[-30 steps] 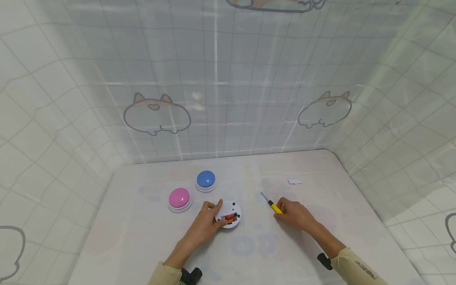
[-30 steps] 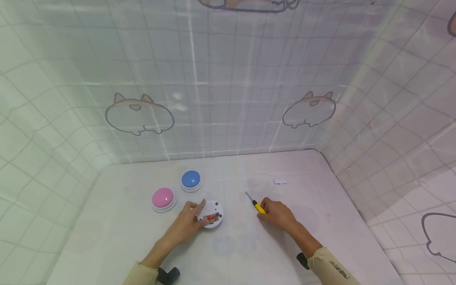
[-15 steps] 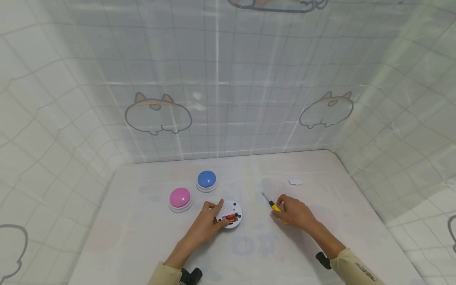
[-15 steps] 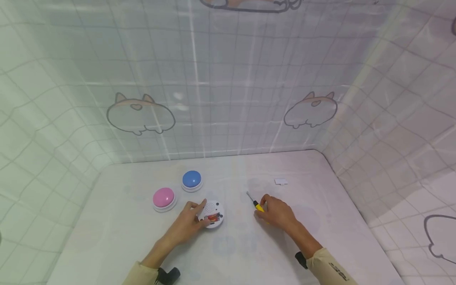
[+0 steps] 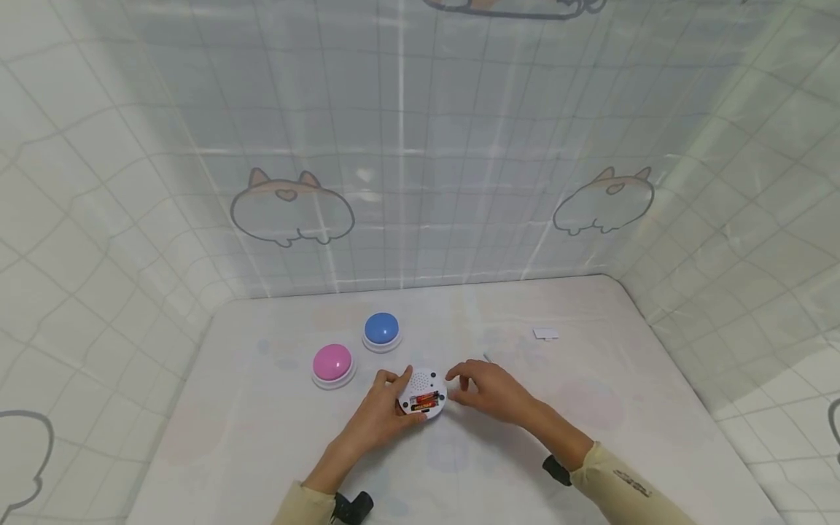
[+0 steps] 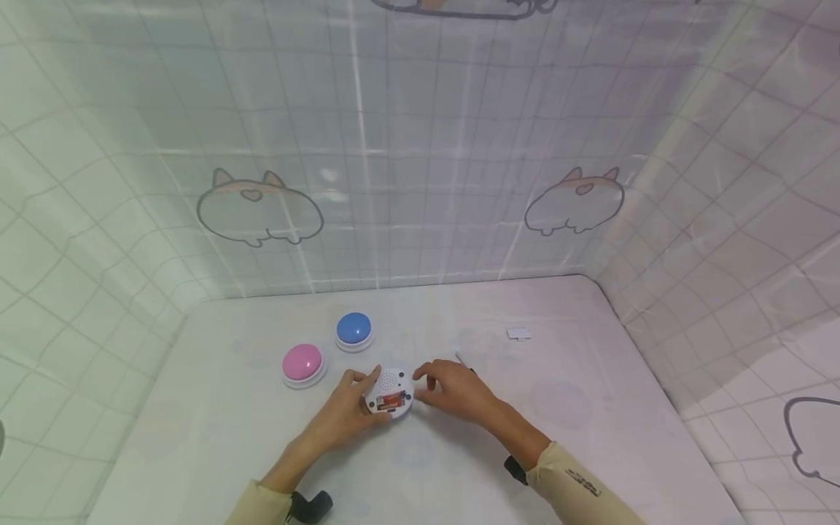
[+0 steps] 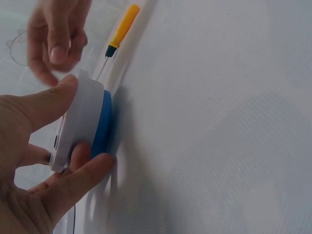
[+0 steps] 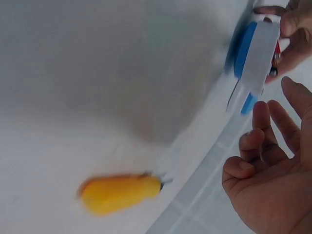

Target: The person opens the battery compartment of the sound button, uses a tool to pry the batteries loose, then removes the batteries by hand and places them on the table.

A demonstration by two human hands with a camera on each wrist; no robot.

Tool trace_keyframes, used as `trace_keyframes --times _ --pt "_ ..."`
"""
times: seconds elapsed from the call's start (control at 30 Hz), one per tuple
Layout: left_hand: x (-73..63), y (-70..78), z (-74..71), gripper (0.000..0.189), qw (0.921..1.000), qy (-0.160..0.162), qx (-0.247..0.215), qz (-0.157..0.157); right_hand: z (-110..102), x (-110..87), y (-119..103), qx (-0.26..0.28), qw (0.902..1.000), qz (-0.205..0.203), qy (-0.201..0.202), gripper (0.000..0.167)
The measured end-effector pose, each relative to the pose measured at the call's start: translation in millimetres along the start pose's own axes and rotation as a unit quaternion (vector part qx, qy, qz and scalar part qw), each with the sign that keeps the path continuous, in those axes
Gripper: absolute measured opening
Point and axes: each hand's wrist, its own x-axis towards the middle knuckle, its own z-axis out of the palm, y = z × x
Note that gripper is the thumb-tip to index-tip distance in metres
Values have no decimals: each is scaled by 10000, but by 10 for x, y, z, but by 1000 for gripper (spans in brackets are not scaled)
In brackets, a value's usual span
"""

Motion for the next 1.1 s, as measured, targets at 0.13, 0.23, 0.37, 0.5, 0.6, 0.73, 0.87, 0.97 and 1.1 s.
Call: trace_keyframes --times 0.13,0.23,0.37,0.5,0.6,0.73,0.87,0.97,1.1 --pt "2 -5 -1 93 10000 -10 60 44 101 77 -76 -170 9998 -25 -117 33" --pt "0 -4 0 93 9999 -18 87 56 154 102 -99 -240 9995 59 -178 31" --pt "-5 2 1 93 9999 21 105 80 188 120 -124 -359 9993 2 -126 21" --pt "-4 0 0 93 9999 72 75 113 186 133 -155 -505 9987 -72 -52 13" --pt "-5 -13 5 93 9998 92 91 145 185 136 -144 -463 9988 -157 -27 11" --pt "-13 -17 8 93 9998 80 100 147 129 100 -55 -154 9994 -262 145 10" --pt "-19 1 2 93 10000 23 75 31 -49 16 106 302 9983 -205 453 10" --pt "-17 6 1 92 10000 3 79 -14 -237 -62 288 622 9962 -70 605 10" --pt "-17 8 -8 92 9999 12 105 -6 -488 -185 618 753 9943 269 705 8"
